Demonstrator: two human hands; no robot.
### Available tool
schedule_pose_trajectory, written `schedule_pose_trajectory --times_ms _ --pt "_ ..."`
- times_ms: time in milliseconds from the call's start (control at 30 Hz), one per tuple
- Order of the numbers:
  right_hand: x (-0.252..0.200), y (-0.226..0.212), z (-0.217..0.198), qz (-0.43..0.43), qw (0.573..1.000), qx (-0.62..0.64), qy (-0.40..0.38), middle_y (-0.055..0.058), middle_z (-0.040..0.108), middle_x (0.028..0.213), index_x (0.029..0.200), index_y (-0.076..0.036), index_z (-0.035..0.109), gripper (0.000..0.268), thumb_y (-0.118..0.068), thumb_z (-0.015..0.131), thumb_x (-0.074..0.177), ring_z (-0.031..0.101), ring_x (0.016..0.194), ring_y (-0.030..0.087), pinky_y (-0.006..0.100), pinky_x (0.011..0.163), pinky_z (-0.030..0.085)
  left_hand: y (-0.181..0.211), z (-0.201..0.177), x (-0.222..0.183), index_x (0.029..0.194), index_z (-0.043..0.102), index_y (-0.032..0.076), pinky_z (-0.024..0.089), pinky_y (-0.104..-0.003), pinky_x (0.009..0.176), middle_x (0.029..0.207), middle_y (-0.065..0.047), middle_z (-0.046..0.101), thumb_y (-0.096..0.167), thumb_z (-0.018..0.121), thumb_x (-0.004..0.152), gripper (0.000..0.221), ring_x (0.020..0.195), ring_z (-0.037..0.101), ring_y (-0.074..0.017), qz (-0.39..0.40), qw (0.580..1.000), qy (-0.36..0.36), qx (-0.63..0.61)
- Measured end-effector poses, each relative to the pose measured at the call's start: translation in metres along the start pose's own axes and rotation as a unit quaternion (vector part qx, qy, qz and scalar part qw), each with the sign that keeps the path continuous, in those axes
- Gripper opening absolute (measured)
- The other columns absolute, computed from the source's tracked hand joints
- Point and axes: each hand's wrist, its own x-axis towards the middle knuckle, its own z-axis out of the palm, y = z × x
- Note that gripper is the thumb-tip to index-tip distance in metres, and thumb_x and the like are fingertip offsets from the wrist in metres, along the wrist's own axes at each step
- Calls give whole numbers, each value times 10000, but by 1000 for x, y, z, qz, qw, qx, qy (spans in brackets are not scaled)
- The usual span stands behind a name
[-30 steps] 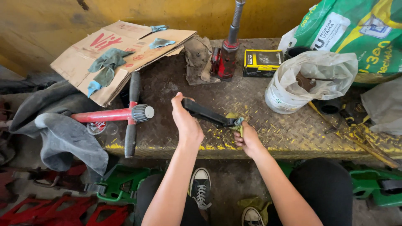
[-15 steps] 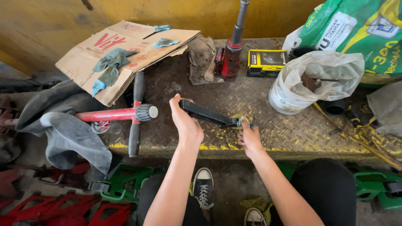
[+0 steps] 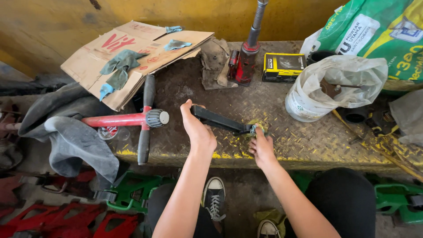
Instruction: Clean and reassemble components of a vehicle jack stand.
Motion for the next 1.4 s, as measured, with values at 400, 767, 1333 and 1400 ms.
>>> schedule_pose_trajectory --times_ms 400,767,1333,1400 --pt "-50 -18 18 -376 682 -626 28 234 650 901 1457 10 401 509 -342 380 1090 603 467 227 349 420 536 3 4 -3 791 527 172 362 -296 659 779 37 561 432 593 908 292 725 492 -96 -7 1000 11 21" --pt "-54 -22 16 -384 721 -576 24 265 732 896 1417 -69 481 428 -316 440 1069 716 742 452 543 693 572 -6 4 -8 808 545 141 389 -320 748 814 17 540 438 597 925 324 792 492 -125 9 999 -23 38" --pt "-57 -44 19 -282 718 -636 2 247 690 750 1301 -19 463 379 -289 519 1041 689 729 471 568 722 535 -4 4 -7 808 512 162 352 -319 789 842 29 536 447 590 915 314 835 468 -121 18 998 5 58" --pt "-57 -51 23 -217 737 -640 27 217 678 764 1436 -13 362 489 -218 462 1004 722 621 396 532 620 566 -2 8 -13 811 542 149 352 -334 774 823 18 521 455 586 920 328 821 466 -139 8 998 -13 66"
